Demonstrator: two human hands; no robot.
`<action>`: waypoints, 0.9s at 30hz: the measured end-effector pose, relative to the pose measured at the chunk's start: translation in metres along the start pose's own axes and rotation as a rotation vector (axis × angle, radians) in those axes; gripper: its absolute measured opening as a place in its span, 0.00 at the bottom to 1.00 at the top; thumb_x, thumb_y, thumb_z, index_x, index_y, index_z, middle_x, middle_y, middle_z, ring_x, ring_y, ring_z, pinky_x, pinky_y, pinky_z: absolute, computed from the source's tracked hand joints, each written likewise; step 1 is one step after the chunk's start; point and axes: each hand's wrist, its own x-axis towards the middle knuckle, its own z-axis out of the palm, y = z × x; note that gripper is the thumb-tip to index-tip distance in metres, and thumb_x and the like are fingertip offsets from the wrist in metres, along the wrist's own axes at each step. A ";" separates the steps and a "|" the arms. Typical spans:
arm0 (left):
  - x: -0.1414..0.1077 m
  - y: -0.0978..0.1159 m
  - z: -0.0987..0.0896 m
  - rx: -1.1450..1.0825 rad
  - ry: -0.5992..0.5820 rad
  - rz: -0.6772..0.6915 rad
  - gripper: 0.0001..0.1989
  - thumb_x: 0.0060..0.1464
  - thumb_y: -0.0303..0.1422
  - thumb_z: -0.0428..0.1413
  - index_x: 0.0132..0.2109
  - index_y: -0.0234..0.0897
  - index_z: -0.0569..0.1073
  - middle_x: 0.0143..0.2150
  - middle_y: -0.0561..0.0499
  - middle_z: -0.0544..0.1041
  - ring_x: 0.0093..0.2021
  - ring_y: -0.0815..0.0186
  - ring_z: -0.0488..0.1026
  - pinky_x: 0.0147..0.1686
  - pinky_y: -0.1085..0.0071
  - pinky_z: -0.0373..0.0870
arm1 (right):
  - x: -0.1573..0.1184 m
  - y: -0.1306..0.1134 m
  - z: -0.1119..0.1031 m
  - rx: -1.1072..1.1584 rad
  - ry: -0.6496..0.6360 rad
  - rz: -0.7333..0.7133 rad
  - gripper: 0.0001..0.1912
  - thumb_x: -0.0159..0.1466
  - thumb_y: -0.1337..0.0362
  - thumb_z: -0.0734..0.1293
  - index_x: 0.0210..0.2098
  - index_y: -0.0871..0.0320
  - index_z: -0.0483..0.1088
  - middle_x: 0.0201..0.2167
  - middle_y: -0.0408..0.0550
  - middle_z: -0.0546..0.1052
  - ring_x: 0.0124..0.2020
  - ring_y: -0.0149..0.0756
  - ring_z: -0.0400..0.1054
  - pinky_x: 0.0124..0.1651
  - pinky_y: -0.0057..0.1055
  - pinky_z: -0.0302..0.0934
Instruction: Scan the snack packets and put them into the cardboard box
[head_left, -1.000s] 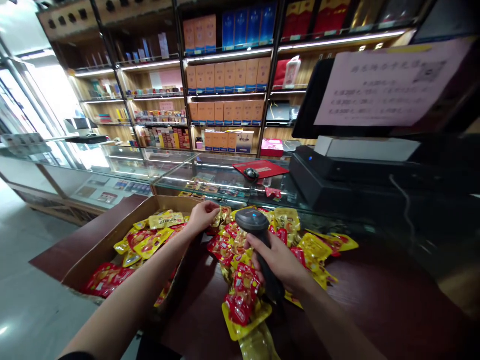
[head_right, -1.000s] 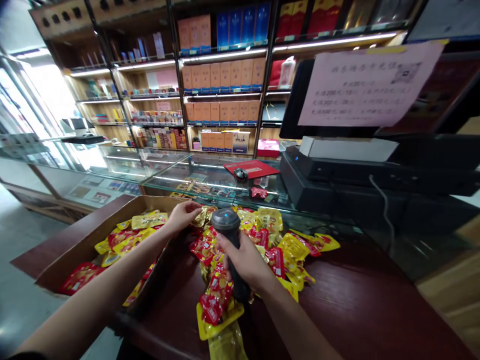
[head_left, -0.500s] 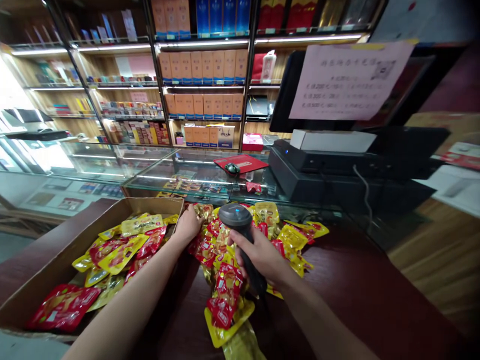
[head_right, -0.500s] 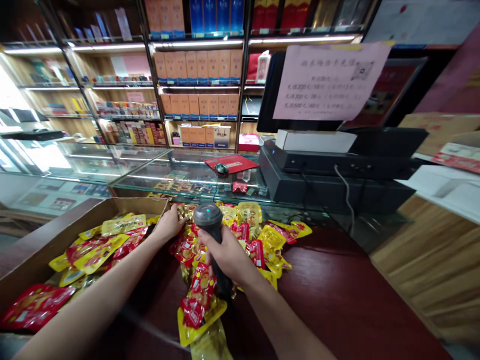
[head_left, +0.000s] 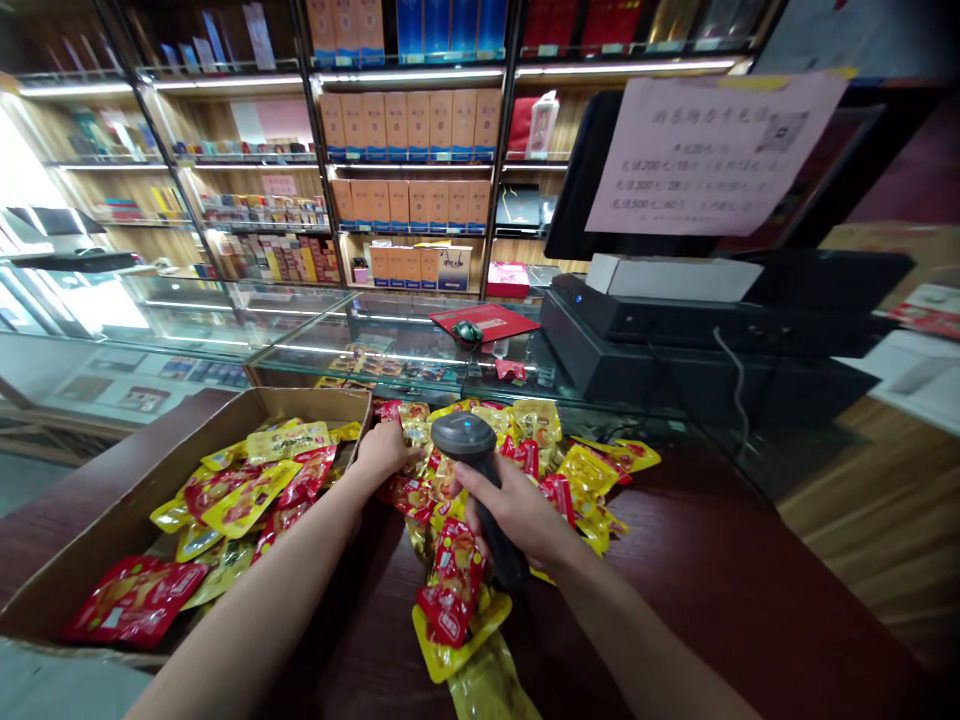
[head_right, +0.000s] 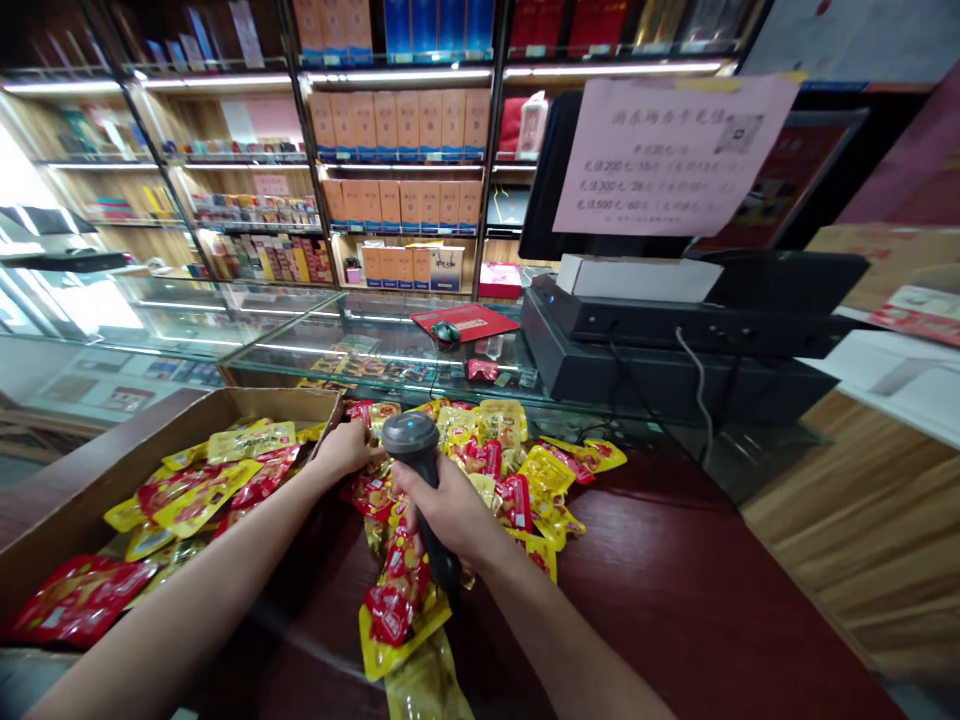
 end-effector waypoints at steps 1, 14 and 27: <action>0.002 -0.002 0.000 -0.055 0.006 -0.004 0.20 0.43 0.46 0.64 0.37 0.35 0.75 0.40 0.35 0.80 0.43 0.47 0.78 0.38 0.63 0.70 | 0.000 0.000 0.000 -0.002 -0.007 0.005 0.16 0.65 0.48 0.63 0.36 0.55 0.63 0.14 0.34 0.67 0.11 0.26 0.61 0.14 0.21 0.56; -0.005 0.000 -0.004 -1.060 -0.206 0.064 0.21 0.28 0.36 0.72 0.30 0.34 0.73 0.24 0.53 0.76 0.20 0.70 0.71 0.19 0.75 0.66 | 0.001 0.002 0.001 0.021 -0.025 0.053 0.17 0.65 0.47 0.62 0.36 0.55 0.65 0.15 0.36 0.69 0.11 0.27 0.63 0.14 0.21 0.55; -0.005 -0.001 -0.004 -1.022 -0.248 0.032 0.19 0.28 0.39 0.72 0.24 0.35 0.73 0.20 0.54 0.74 0.17 0.69 0.70 0.17 0.74 0.66 | 0.002 0.004 0.001 0.015 -0.025 0.045 0.15 0.67 0.49 0.61 0.34 0.54 0.63 0.15 0.35 0.68 0.11 0.27 0.62 0.14 0.21 0.55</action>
